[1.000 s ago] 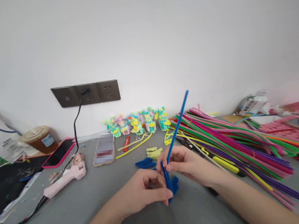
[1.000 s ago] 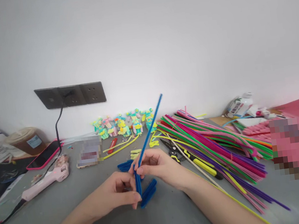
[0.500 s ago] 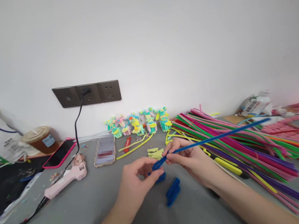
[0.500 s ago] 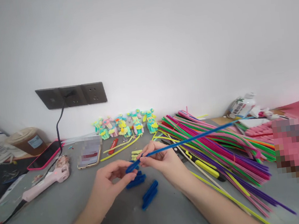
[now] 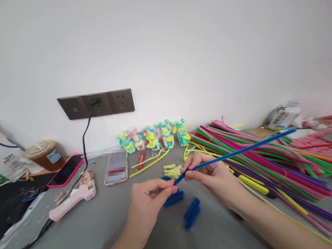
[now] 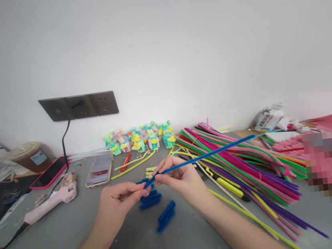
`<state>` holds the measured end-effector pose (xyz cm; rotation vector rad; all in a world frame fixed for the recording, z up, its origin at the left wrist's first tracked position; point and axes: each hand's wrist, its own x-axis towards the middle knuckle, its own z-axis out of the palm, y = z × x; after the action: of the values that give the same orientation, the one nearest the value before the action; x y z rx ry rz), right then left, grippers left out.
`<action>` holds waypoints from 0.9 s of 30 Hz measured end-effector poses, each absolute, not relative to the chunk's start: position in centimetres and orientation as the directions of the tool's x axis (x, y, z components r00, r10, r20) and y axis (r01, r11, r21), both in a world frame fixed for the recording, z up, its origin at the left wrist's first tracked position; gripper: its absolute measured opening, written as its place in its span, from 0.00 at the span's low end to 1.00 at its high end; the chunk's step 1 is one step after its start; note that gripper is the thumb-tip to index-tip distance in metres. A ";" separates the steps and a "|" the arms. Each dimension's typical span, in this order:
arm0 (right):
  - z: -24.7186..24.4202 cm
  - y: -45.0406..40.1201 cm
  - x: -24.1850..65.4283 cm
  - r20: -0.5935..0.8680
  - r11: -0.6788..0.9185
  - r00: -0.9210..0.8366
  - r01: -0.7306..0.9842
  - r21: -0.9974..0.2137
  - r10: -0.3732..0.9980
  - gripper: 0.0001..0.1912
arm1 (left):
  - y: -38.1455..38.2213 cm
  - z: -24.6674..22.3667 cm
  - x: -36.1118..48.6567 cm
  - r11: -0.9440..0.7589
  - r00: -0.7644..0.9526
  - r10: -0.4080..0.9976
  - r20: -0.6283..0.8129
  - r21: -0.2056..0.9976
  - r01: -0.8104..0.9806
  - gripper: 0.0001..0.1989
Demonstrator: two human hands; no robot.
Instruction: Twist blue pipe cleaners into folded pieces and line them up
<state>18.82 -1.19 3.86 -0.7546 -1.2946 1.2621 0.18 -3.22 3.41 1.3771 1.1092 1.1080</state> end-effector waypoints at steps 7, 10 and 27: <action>4.0 -1.1 19.2 0.254 0.238 -0.128 -0.131 -0.962 0.959 0.13 | -2.6 3.7 0.1 0.047 0.184 0.983 -0.011 0.979 -0.196 0.05; 4.1 -1.5 18.9 0.304 0.298 -0.091 -0.068 -0.952 0.948 0.10 | -2.5 3.9 0.4 0.171 0.173 0.979 -0.106 0.892 -0.419 0.10; 3.5 -2.9 17.7 0.622 0.662 -0.231 0.199 -0.723 0.748 0.05 | -3.4 3.0 1.8 0.276 0.140 0.961 -0.239 0.774 -0.571 0.16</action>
<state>17.68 -2.86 3.45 -0.7627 -1.7677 0.6168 1.84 -3.42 3.04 0.5847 0.8230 1.2018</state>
